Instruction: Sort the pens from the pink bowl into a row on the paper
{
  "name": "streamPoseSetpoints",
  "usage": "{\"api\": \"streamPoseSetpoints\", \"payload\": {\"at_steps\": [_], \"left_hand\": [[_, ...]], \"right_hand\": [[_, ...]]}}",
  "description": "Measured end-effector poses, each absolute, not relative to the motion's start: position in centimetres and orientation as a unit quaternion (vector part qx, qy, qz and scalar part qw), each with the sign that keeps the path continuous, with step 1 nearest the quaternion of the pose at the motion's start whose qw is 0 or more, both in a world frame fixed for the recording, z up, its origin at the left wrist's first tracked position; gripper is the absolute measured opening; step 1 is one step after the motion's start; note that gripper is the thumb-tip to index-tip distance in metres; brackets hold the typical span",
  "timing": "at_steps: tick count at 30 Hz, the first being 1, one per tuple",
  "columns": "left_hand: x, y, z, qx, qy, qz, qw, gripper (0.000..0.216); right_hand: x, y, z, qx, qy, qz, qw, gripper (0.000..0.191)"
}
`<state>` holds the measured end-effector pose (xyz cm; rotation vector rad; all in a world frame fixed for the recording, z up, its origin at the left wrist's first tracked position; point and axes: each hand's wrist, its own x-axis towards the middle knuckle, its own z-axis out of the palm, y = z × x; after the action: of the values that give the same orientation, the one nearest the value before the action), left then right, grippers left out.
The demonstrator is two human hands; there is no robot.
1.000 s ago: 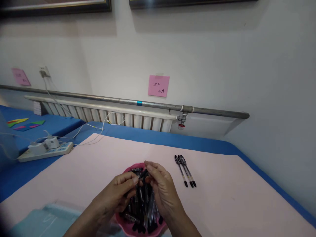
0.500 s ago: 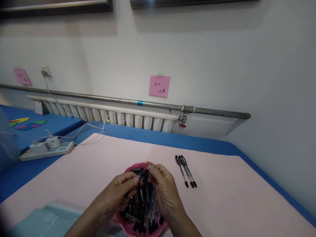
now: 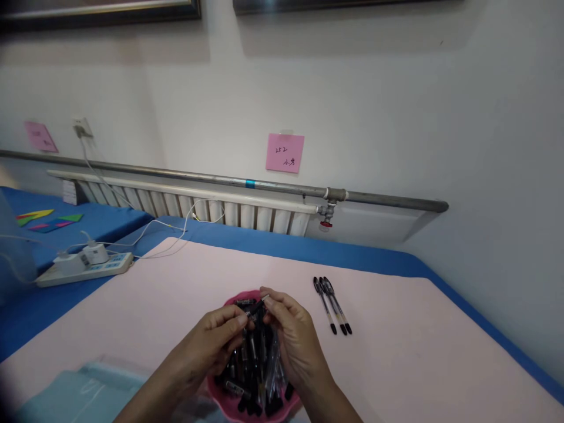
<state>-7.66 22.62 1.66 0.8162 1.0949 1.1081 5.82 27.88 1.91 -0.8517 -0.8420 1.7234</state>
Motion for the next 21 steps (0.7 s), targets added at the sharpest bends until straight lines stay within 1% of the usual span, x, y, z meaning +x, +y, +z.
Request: {"api": "streamPoseSetpoints", "payload": {"at_steps": [5, 12, 14, 18, 21], "left_hand": [[-7.8, 23.0, 0.5, 0.427, 0.489, 0.519, 0.556, 0.023], [-7.8, 22.8, 0.8, 0.451, 0.505, 0.516, 0.525, 0.020], [-7.7, 22.7, 1.2, 0.436, 0.506, 0.510, 0.542, 0.022], [-7.9, 22.5, 2.2, 0.357, 0.481, 0.500, 0.625, 0.026], [-8.7, 22.6, 2.8, 0.331, 0.453, 0.546, 0.622, 0.024]], "right_hand": [[5.7, 28.0, 1.8, -0.351, -0.336, 0.717, 0.501, 0.028], [5.6, 27.9, 1.9, -0.342, -0.348, 0.714, 0.501, 0.021], [5.7, 27.8, 1.9, -0.344, -0.354, 0.715, 0.495, 0.020], [6.1, 28.2, 1.7, -0.364, -0.397, 0.680, 0.498, 0.023], [6.6, 28.8, 1.8, -0.396, -0.428, 0.629, 0.514, 0.025]]}}
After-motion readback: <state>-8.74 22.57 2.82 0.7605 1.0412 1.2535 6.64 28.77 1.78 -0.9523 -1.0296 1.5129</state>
